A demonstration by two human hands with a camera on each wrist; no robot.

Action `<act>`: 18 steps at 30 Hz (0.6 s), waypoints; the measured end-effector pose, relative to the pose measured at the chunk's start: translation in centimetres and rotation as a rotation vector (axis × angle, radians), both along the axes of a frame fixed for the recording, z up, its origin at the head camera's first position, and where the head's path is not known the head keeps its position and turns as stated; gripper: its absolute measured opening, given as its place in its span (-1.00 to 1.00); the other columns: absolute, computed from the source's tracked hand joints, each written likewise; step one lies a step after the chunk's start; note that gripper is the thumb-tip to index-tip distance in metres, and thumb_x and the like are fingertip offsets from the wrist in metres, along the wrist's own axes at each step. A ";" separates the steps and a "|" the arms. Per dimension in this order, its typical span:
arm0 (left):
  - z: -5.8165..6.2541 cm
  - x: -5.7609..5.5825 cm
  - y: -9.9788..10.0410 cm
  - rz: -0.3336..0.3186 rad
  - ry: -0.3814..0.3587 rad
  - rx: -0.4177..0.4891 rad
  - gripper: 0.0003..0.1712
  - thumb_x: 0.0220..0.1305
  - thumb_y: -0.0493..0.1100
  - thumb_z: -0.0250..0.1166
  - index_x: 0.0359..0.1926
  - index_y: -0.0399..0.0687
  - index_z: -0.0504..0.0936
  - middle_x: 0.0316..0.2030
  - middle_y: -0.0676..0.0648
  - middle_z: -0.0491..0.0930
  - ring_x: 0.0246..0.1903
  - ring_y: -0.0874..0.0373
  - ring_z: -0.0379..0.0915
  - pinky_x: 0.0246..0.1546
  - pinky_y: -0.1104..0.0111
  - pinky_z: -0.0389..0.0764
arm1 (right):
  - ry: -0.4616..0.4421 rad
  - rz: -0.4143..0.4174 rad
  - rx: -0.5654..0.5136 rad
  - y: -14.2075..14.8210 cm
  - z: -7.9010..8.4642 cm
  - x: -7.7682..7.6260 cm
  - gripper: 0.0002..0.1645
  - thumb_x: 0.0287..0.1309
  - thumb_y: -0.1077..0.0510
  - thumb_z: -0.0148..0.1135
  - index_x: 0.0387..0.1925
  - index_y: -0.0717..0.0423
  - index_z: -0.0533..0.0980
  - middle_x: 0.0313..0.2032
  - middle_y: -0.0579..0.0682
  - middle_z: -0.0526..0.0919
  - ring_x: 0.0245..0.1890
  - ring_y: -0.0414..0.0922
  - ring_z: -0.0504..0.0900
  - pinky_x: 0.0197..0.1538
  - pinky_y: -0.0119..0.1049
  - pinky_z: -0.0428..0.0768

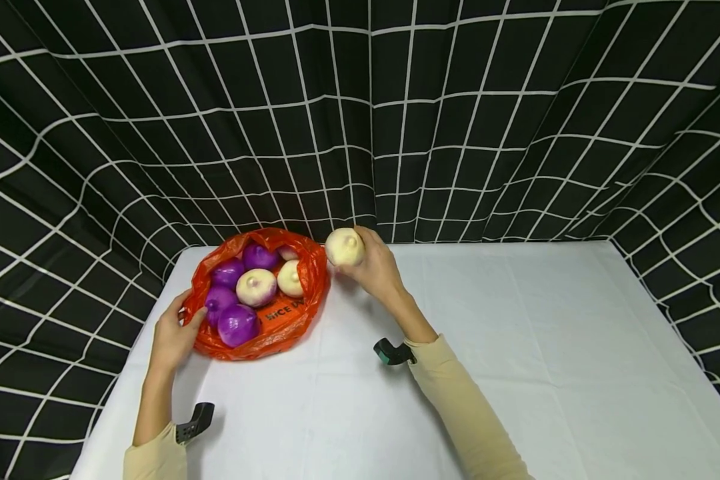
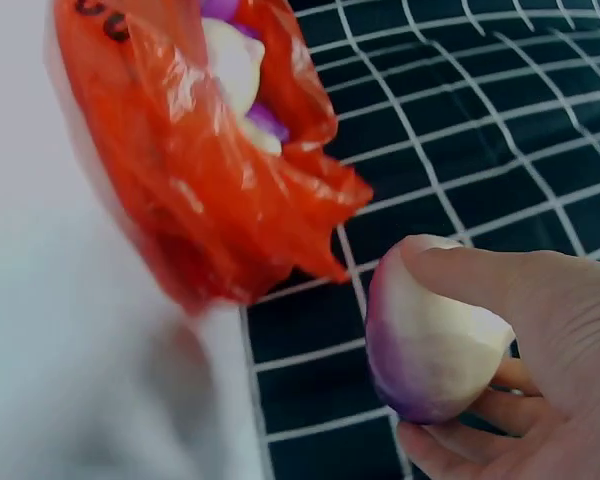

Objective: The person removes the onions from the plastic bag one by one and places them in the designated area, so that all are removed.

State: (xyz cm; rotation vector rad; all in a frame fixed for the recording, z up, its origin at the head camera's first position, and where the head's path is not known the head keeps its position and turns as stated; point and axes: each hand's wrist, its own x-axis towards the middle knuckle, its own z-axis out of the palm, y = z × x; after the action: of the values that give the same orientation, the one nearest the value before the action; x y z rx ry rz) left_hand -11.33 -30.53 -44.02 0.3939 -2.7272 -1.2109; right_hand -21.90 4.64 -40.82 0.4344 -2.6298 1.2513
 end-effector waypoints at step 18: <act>0.0 0.1 -0.2 -0.013 0.012 0.015 -0.36 0.43 -0.15 0.15 0.41 -0.33 0.23 0.18 -0.50 0.40 0.12 -0.33 0.39 -0.34 0.77 0.26 | -0.095 -0.076 0.159 2.7 -4.2 -2.4 -0.01 -0.16 0.12 0.60 0.29 0.39 0.34 0.27 0.26 0.43 0.29 0.14 0.40 0.29 -0.01 0.36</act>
State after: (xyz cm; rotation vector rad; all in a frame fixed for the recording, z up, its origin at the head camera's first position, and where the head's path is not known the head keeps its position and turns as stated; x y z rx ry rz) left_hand -11.19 -30.69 -43.99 0.3703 -2.7156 -1.2338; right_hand -24.27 7.30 -44.97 0.3031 -2.8091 1.0693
